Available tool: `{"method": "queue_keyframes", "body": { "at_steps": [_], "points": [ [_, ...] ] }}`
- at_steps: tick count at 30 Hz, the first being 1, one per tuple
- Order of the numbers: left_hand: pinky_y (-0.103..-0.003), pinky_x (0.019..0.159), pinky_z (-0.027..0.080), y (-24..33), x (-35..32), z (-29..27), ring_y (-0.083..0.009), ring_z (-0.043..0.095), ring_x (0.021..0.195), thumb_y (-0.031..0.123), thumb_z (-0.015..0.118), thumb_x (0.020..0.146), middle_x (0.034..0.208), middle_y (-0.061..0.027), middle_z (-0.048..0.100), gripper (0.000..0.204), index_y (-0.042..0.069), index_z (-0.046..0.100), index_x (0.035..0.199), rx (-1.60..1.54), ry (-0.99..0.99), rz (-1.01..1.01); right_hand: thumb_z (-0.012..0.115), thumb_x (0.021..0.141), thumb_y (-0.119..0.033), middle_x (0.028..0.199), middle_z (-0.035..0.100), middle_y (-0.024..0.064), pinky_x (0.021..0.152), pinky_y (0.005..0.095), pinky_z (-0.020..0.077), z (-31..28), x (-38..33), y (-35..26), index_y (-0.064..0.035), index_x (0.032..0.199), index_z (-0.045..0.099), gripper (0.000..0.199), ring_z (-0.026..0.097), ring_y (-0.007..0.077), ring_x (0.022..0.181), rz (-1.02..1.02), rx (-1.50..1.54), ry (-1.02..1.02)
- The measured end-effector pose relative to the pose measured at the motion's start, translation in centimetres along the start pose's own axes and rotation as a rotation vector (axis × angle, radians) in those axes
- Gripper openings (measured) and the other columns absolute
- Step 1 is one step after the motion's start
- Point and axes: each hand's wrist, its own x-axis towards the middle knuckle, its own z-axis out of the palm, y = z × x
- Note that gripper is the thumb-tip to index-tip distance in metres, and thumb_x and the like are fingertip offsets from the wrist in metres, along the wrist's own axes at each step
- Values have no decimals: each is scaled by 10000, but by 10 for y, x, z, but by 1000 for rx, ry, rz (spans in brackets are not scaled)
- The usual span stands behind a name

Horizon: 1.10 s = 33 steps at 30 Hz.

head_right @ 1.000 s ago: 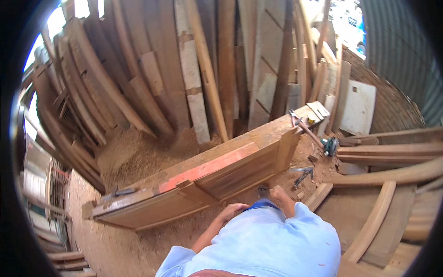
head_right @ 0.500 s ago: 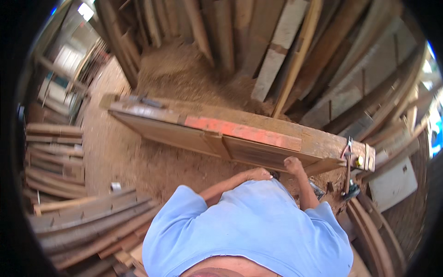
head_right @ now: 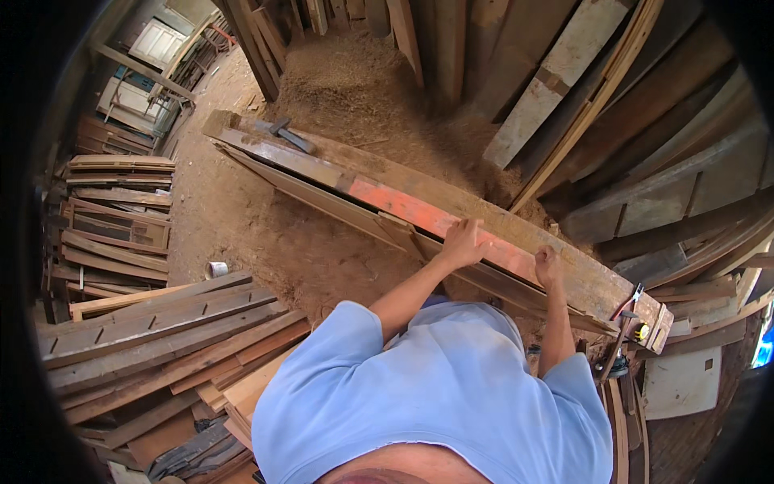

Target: The person assembles components of a wooden door by hand, fitting panels into frame slots, using a hammer to tap pieces into place, and adjusting the fit with a scraper and a small wooden block.

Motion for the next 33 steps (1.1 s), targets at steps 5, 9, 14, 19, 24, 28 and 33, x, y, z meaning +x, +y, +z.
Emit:
{"method": "queue_keyframes", "body": {
  "at_steps": [5, 9, 14, 19, 24, 28, 33],
  "points": [
    [-591, 1235, 135, -15, 93, -2, -490, 166, 1525, 547, 717, 864, 1637, -290, 221, 976, 33, 285, 1572, 170, -263, -272, 593, 952, -236, 1076, 704, 250, 884, 472, 526, 2, -12, -25, -37, 1153, 657, 291, 672, 425, 1041, 152, -107, -67],
    [-618, 1238, 24, -57, 144, 20, -476, 5, 1559, 699, 741, 779, 1673, -326, 13, 1246, 90, 81, 1643, 190, -466, -496, 651, 930, -263, 1162, 678, 259, 910, 499, 521, -6, -5, -14, -3, 1224, 623, 394, 649, 438, 1079, 190, -118, 47],
    [-716, 1155, -121, -65, 168, 61, -590, -260, 1458, 718, 827, 674, 1584, -416, -238, 1472, 163, -141, 1634, 177, -500, -714, 693, 910, -245, 1310, 607, 260, 1029, 485, 465, -72, 62, -18, 18, 1366, 517, 555, 556, 429, 1238, 124, -154, 214],
    [-728, 1139, -140, -33, 166, 53, -637, -313, 1407, 671, 848, 687, 1547, -401, -344, 1406, 213, -69, 1649, 296, -533, -724, 727, 919, -344, 1378, 551, 279, 1080, 497, 436, -177, 187, -80, 27, 1446, 443, 704, 524, 437, 1283, -43, -95, 457],
    [-728, 1139, -137, -26, 165, 46, -640, -330, 1395, 678, 845, 686, 1516, -384, -409, 1415, 252, -105, 1643, 338, -616, -792, 732, 886, -548, 1444, 496, 321, 1120, 529, 400, -279, 321, -170, 9, 1523, 352, 927, 472, 480, 1351, -137, -249, 691],
    [-737, 1136, -132, -33, 164, 50, -651, -305, 1402, 659, 855, 686, 1529, -397, -376, 1389, 239, -54, 1648, 318, -570, -777, 747, 793, -683, 1351, 561, 377, 1083, 500, 457, -331, 423, -217, 91, 1530, 297, 1160, 553, 475, 1295, -129, -334, 791],
    [-725, 1146, -133, -35, 165, 49, -659, -292, 1403, 612, 874, 694, 1546, -418, -324, 1347, 217, 14, 1653, 261, -555, -766, 747, 831, -595, 1276, 637, 333, 1036, 486, 500, -337, 477, -261, 86, 1406, 422, 948, 621, 450, 1230, 184, -259, 773]
  ]
}}
